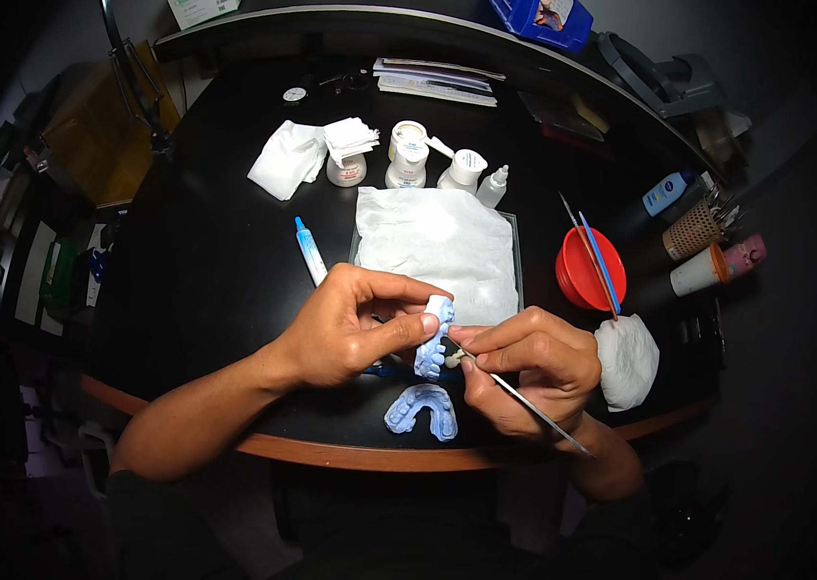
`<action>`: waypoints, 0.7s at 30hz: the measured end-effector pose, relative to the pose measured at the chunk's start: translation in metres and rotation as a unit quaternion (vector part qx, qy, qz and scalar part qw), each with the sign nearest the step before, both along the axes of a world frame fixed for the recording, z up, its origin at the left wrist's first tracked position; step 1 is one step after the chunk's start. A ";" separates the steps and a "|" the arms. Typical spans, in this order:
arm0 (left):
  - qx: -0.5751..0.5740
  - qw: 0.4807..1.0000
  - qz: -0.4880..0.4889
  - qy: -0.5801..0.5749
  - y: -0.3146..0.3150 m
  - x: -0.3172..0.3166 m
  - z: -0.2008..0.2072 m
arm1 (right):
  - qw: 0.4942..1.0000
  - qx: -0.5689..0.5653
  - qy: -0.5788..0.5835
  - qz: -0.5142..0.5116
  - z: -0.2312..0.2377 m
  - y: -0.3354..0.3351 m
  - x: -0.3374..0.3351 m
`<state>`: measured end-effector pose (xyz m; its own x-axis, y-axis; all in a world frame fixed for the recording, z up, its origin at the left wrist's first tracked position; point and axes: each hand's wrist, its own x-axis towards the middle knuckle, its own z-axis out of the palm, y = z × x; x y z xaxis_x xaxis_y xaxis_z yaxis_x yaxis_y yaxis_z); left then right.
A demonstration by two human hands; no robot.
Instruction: The person handles a blue dental retainer and a white dental model, separating them and then using a metal dental tool to adjust or clean the retainer. The person repeatedly inspects the retainer and model, rotating them in hand and using the tool on specific areas of the retainer.
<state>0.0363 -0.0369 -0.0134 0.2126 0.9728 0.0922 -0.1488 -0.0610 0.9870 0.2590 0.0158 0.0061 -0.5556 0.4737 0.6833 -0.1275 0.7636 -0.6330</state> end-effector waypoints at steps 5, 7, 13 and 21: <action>-0.035 0.999 -0.016 -0.026 -0.002 -0.001 0.005 | 1.000 -0.004 0.005 -0.004 -0.001 -0.001 -0.001; -0.043 0.998 -0.022 -0.041 -0.002 0.000 0.004 | 1.000 -0.001 0.008 -0.001 0.000 -0.001 -0.002; -0.069 0.994 -0.036 -0.081 -0.003 0.002 0.003 | 1.000 0.006 0.008 -0.013 0.000 -0.001 -0.001; -0.055 0.995 -0.029 -0.081 -0.004 0.002 0.004 | 1.000 0.005 -0.006 -0.008 0.003 -0.001 0.001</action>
<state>0.0384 -0.0413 -0.0092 0.2596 0.9654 0.0228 -0.3065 0.0600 0.9500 0.2602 0.0146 0.0092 -0.5568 0.4753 0.6812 -0.1078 0.7719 -0.6266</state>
